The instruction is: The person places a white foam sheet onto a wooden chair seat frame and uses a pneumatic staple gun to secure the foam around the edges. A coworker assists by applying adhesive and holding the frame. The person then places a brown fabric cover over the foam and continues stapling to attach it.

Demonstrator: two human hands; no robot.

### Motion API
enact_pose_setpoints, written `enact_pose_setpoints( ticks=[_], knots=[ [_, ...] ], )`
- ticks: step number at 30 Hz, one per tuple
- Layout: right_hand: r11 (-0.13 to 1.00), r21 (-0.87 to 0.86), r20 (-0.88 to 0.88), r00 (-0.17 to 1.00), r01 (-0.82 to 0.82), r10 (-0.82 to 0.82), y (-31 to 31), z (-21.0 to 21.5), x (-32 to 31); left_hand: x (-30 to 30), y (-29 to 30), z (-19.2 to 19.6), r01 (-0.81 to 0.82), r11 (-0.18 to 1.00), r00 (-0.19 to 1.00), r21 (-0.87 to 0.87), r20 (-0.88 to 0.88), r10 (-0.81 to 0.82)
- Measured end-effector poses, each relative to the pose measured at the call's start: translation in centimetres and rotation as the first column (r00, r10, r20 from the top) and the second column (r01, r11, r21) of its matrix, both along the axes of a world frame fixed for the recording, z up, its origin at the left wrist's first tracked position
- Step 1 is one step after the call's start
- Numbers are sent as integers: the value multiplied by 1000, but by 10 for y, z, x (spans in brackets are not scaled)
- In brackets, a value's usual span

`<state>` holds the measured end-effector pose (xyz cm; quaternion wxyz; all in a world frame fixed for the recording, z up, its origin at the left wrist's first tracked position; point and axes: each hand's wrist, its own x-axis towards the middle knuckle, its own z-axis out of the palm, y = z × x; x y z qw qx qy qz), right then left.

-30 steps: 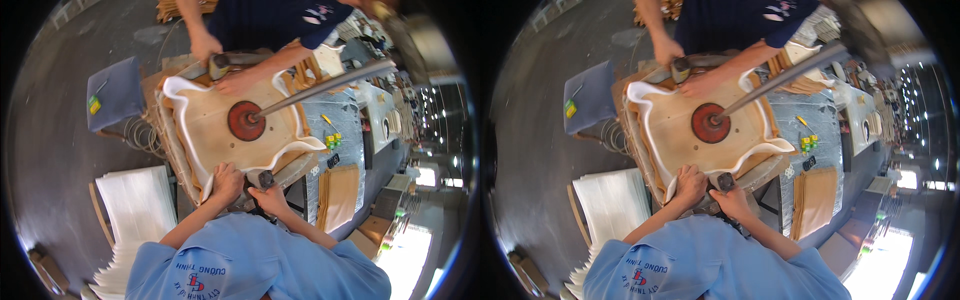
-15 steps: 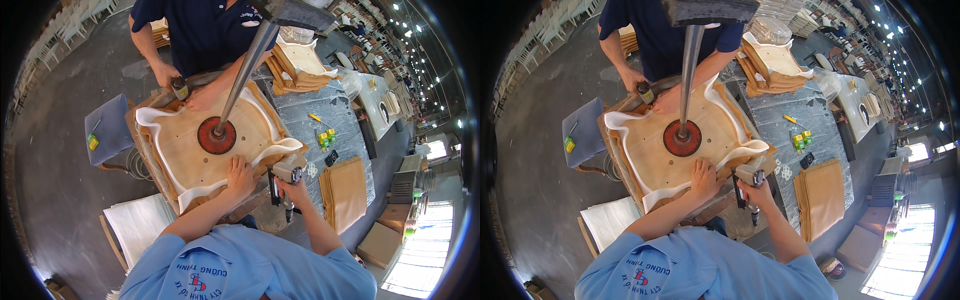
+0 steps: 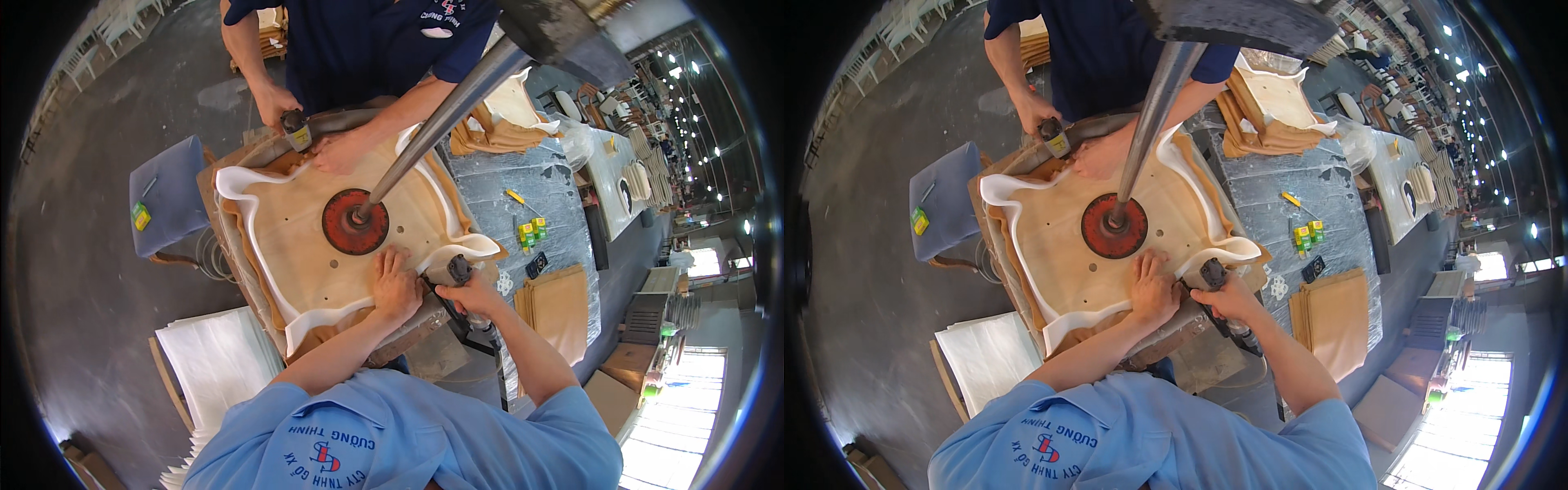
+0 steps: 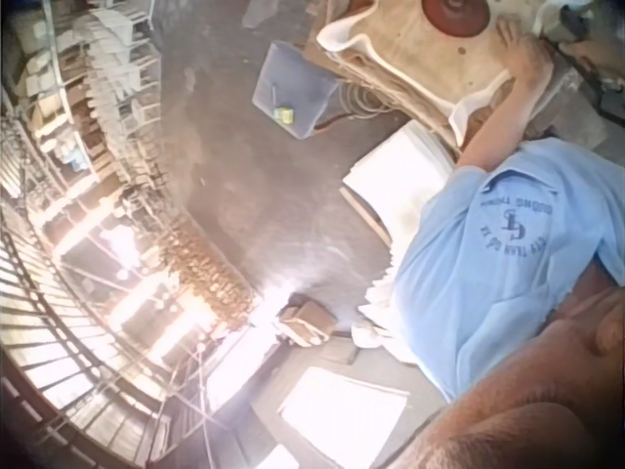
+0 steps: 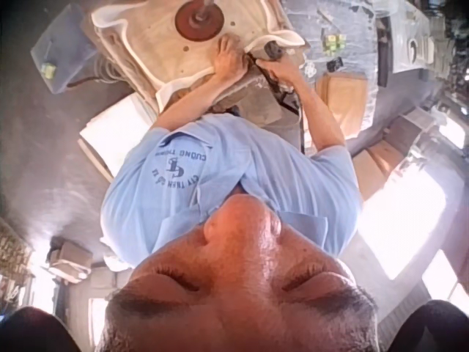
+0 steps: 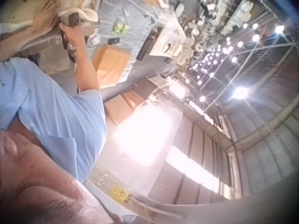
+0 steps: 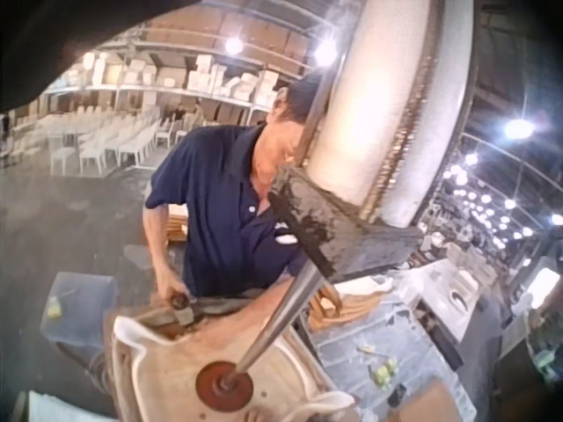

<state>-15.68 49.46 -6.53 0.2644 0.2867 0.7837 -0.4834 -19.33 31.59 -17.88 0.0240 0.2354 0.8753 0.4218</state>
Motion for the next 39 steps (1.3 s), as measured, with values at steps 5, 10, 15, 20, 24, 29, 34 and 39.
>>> enact_pose_setpoints(
  ticks=[5,10,15,20,24,29,34,39],
  knots=[
    [991,116,44,998,-59,54,-9,4,-15,-1,-2,-3,-1,1000,1000,-2,9,1],
    [967,230,-48,991,-109,123,-4,-8,-8,2,-16,1,54,997,997,-47,-44,-57],
    [992,110,47,997,-61,56,-7,-2,-3,4,-21,2,31,999,998,-34,47,-30],
    [993,105,55,997,-52,47,-19,4,0,4,-20,2,19,999,998,-41,58,-16],
    [972,214,-49,993,-92,105,-21,-4,-2,6,-24,4,31,999,999,-43,23,-30],
    [981,168,0,995,-97,99,-18,-3,-3,15,-42,5,63,993,998,-98,13,-62],
    [990,102,35,995,-93,90,-25,2,6,12,-39,2,37,995,997,-97,71,-30],
    [959,227,-79,978,-171,193,-33,2,6,13,-33,5,9,997,997,-76,76,-3]
  ],
)
